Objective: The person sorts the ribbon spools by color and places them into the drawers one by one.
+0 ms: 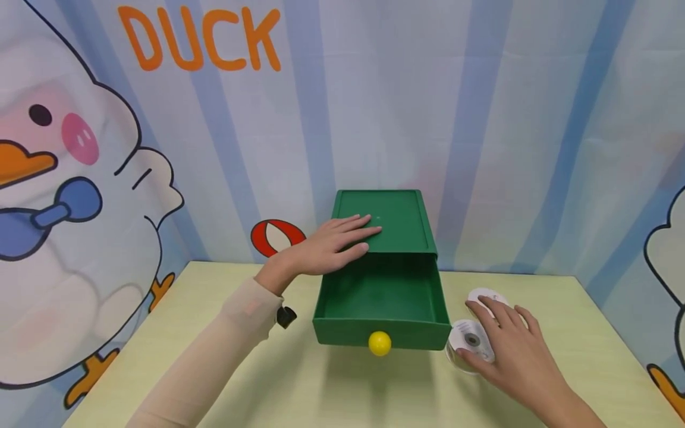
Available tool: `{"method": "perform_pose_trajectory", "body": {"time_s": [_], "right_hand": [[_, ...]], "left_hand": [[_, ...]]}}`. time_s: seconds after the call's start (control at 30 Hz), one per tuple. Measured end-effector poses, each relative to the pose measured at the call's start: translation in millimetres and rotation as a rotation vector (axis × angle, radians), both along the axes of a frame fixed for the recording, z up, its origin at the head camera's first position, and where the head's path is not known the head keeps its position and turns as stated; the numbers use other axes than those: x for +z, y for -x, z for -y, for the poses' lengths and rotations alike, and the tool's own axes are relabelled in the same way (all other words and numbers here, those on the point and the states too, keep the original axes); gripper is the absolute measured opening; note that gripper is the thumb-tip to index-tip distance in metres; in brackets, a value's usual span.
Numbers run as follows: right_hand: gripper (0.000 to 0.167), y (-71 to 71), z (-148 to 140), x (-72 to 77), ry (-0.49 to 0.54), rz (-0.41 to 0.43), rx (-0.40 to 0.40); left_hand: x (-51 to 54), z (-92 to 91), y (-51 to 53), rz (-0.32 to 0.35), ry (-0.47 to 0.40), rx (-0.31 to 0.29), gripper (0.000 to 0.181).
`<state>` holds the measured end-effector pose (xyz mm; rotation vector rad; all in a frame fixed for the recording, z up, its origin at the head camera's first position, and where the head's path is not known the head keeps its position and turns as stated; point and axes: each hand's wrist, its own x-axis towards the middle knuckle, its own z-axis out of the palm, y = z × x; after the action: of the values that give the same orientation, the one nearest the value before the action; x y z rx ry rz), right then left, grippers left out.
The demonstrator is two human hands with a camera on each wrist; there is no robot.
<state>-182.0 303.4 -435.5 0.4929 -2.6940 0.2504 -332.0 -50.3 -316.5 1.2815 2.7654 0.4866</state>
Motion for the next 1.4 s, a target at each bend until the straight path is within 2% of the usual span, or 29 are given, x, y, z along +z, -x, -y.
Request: {"method": "perform_pose_trajectory", "body": {"time_s": [0.2,0.33,0.5,0.73,1.17,1.4], "right_hand": [[0.073,14.5,-4,-7.3,0.028,0.127,-0.031],[0.063,21.4,-5,-13.0,0.022,0.18,-0.045],[0.051,26.0,-5,-20.1,-0.019,0.206,-0.045],[0.047,25.8,-5,-25.2,-0.019,0.263,-0.077],[0.043,24.4,-2,-25.6,0.005,0.256,-0.058],[0.042,28.1,-5,-27.7,0.03,0.259,-0.037]], "left_hand": [[0.5,-0.6,1.6,-0.008,0.014,-0.003,0.057],[1.0,-0.3,1.0,-0.008,0.018,-0.001,0.057],[1.2,0.2,-0.4,-0.006,0.027,0.006,0.058],[1.5,-2.0,-0.4,-0.009,0.023,-0.015,0.057],[2.1,-0.2,0.8,-0.008,0.011,-0.004,0.057],[-0.1,-0.7,2.3,-0.008,0.01,-0.007,0.057]]}}
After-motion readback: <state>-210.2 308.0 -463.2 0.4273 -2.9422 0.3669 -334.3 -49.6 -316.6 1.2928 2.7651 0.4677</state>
